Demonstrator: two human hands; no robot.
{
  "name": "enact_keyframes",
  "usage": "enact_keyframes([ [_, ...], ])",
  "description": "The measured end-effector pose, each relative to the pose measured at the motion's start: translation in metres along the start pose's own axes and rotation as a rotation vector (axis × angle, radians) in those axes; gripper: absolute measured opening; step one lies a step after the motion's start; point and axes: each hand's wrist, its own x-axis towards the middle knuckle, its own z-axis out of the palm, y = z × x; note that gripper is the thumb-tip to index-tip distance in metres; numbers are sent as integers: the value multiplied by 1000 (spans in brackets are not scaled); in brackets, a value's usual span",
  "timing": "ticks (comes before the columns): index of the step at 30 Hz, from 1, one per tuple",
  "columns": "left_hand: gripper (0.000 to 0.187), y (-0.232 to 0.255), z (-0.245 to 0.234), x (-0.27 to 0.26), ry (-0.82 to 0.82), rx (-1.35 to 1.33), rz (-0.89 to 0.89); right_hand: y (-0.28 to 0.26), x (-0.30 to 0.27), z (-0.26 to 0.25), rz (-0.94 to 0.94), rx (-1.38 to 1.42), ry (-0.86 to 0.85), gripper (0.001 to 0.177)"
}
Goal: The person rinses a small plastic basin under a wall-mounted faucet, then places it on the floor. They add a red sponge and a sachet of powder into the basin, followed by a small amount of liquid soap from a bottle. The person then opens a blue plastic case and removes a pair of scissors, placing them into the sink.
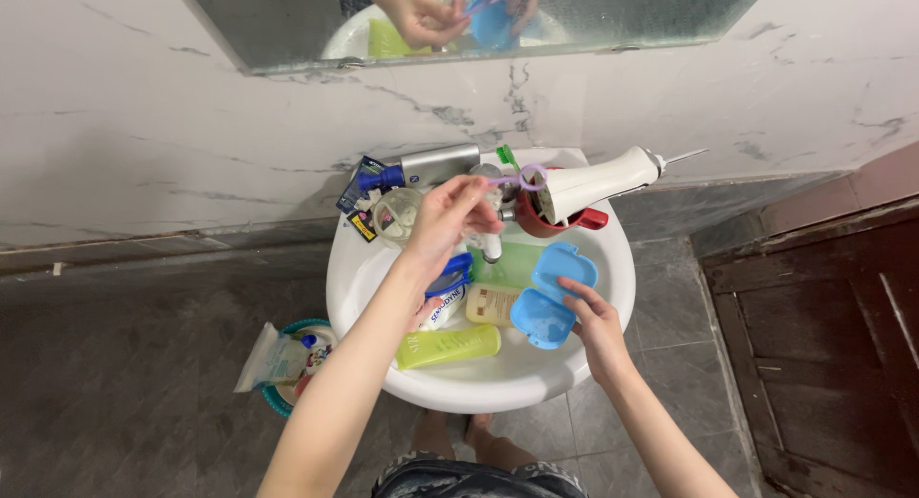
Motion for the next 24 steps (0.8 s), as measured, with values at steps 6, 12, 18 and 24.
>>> enact_keyframes([
  [6, 32, -14, -25, -18, 21, 92, -44, 2, 1, -1, 2, 4, -19, 36],
  [12, 31, -23, -32, -22, 9, 111, -14, 13, 5, -2, -55, -92, -11, 34],
  [18, 22, -16, -9, -59, -12, 211, -203, -2, 0, -7, -171, -273, 0, 29],
  [24, 17, 38, 5, -82, -13, 165, -155, -104, -25, -47, -446, -358, -56, 30],
])
